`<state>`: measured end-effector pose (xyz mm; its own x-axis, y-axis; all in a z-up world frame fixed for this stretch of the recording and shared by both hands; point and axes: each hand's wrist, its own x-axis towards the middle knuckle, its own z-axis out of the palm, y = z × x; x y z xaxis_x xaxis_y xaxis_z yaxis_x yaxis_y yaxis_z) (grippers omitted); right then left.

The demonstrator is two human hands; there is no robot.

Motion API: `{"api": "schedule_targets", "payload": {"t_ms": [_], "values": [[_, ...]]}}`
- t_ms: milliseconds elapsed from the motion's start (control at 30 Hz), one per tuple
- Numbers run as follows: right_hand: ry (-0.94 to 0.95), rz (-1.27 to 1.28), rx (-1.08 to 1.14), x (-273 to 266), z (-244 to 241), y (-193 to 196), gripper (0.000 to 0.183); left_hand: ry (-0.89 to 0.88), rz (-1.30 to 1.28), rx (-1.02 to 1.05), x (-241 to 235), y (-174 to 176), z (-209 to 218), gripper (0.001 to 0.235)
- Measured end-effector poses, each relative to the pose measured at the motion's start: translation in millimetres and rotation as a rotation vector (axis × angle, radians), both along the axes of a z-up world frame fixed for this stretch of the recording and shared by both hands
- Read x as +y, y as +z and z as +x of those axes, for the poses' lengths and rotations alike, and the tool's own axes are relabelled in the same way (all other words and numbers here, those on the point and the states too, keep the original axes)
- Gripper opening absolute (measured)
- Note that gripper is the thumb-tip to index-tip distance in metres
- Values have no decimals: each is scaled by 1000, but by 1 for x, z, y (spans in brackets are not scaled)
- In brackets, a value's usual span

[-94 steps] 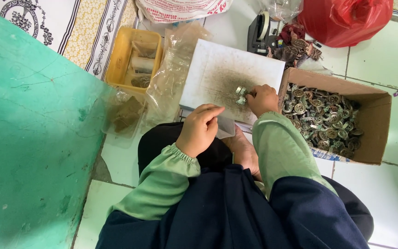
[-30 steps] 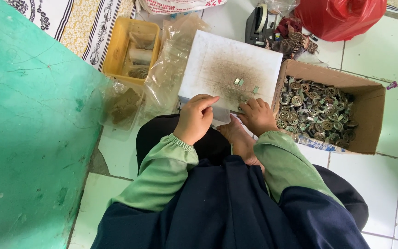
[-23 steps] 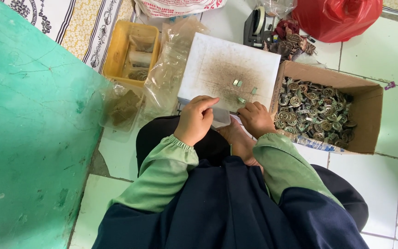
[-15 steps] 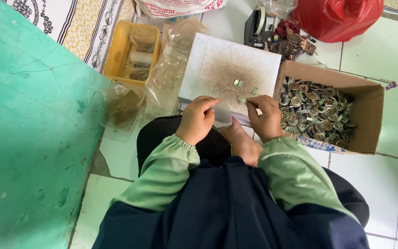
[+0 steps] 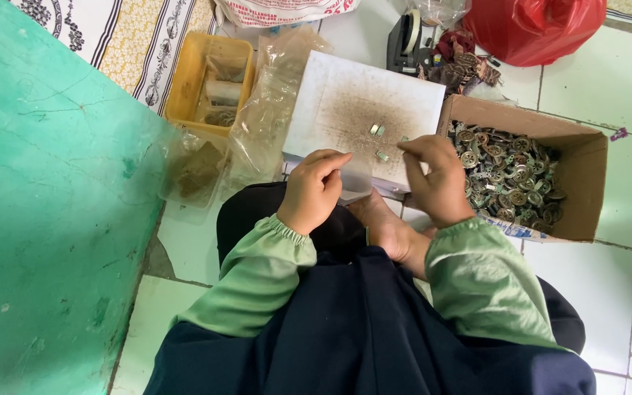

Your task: Packaging small metal pins or badges into individual plastic pouches from a large bulk container.

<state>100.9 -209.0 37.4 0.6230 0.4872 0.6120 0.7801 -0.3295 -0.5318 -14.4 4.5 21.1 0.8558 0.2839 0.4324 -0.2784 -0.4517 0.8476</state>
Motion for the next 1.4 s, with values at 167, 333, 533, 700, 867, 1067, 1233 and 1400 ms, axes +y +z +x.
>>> {"api": "schedule_targets", "payload": {"t_ms": [167,333,533,700,867,1067,1233,1400], "values": [[-169,-206,74,-37,61,-74,17,6,41,-66,2,10,2,38],[-289,-705,105,-35,89,-140,31,9,51,-21,8,-6,0,37],[-395,-790,52,-12,73,-159,36,23,48,3,19,-13,-1,38],[-276,-768,-28,-7,56,-166,48,14,37,13,11,-24,5,36],[-260,-723,-171,-8,48,-178,45,3,58,13,8,-23,4,37],[-231,-730,-303,-9,40,-180,38,13,58,27,10,-21,0,36],[-185,-678,-432,-9,31,-168,17,25,85,10,7,-25,1,37],[-175,-561,-382,-16,33,-165,14,26,87,-1,8,-25,2,36]]}}
